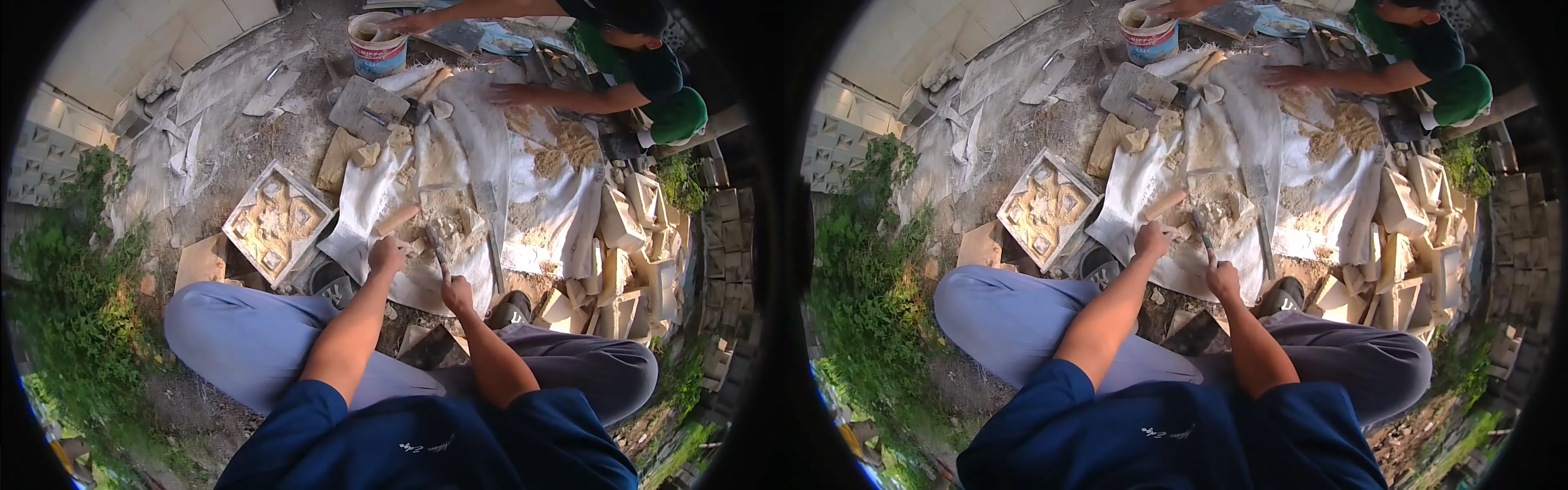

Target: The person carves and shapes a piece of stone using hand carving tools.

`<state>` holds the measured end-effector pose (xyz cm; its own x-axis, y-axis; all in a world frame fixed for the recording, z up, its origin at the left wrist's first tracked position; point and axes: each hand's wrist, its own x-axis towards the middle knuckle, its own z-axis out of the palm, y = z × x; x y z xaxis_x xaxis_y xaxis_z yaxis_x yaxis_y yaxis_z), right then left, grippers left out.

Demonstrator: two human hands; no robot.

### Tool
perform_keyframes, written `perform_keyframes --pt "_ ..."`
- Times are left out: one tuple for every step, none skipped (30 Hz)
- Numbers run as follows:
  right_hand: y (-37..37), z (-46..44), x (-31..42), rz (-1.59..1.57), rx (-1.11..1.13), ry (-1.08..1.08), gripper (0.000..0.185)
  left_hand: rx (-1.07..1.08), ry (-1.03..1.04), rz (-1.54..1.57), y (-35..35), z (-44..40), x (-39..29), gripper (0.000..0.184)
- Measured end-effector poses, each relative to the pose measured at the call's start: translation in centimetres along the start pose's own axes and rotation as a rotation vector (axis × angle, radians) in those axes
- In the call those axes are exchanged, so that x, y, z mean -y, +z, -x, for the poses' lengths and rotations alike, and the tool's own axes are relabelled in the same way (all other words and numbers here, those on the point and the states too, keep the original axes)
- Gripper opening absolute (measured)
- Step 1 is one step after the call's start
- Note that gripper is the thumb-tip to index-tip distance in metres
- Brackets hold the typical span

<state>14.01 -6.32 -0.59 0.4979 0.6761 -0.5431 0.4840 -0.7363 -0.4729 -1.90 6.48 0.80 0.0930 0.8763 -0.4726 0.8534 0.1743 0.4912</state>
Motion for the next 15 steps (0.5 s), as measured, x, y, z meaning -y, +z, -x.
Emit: perform_keyframes --pt "-1.0 -0.1 1.0 -0.041 0.032 -0.017 0.071 0.022 -0.001 0.022 -0.3 0.3 0.0 0.029" --pt "-1.9 0.1 1.5 -0.073 0.071 -0.029 0.072 0.031 -0.006 0.021 -0.2 0.8 0.0 0.029" --pt "-2.3 0.4 2.3 -0.117 0.024 -0.038 0.070 -0.002 0.012 -0.002 -0.1 0.8 -0.1 0.028" --pt "-2.6 0.7 2.9 -0.112 0.027 -0.038 0.070 -0.040 0.029 -0.022 0.0 0.5 0.1 0.026" --pt "-2.9 1.0 3.5 -0.195 -0.055 -0.074 0.068 -0.041 0.021 -0.017 0.1 0.2 0.2 0.026" --pt "-3.0 1.2 3.7 -0.276 -0.135 -0.112 0.066 -0.061 0.021 -0.064 0.4 -0.1 0.5 0.025" --pt "-2.4 1.1 2.7 -0.340 -0.162 -0.156 0.062 -0.079 0.020 -0.110 0.8 -0.1 0.7 0.024" --pt "-2.0 1.5 1.8 -0.332 -0.158 -0.157 0.062 -0.077 0.014 -0.104 1.1 0.1 1.0 0.024" --pt "-1.6 1.9 0.7 -0.282 -0.150 -0.140 0.063 -0.038 -0.011 -0.051 0.5 0.4 0.5 0.027" --pt "-1.0 1.6 -0.4 -0.238 -0.148 -0.123 0.064 -0.002 -0.030 -0.001 0.1 0.3 0.2 0.031" --pt "-0.6 0.8 -1.3 -0.107 -0.006 0.032 0.070 -0.004 -0.020 -0.001 -0.2 0.4 0.0 0.031" --pt "-0.7 0.6 -1.6 -0.132 0.039 0.082 0.075 0.032 -0.027 0.019 0.0 0.2 0.2 0.032" --pt "-0.6 0.0 -1.6 -0.123 0.022 0.051 0.075 0.066 -0.033 0.035 0.1 -0.2 0.3 0.034" --pt "-0.5 -0.5 -1.7 -0.112 0.011 0.024 0.075 0.066 -0.028 0.031 0.3 -0.6 0.4 0.034" --pt "-1.0 -0.3 -1.1 -0.127 0.008 0.008 0.075 0.025 -0.028 0.004 1.1 -0.9 1.1 0.033"
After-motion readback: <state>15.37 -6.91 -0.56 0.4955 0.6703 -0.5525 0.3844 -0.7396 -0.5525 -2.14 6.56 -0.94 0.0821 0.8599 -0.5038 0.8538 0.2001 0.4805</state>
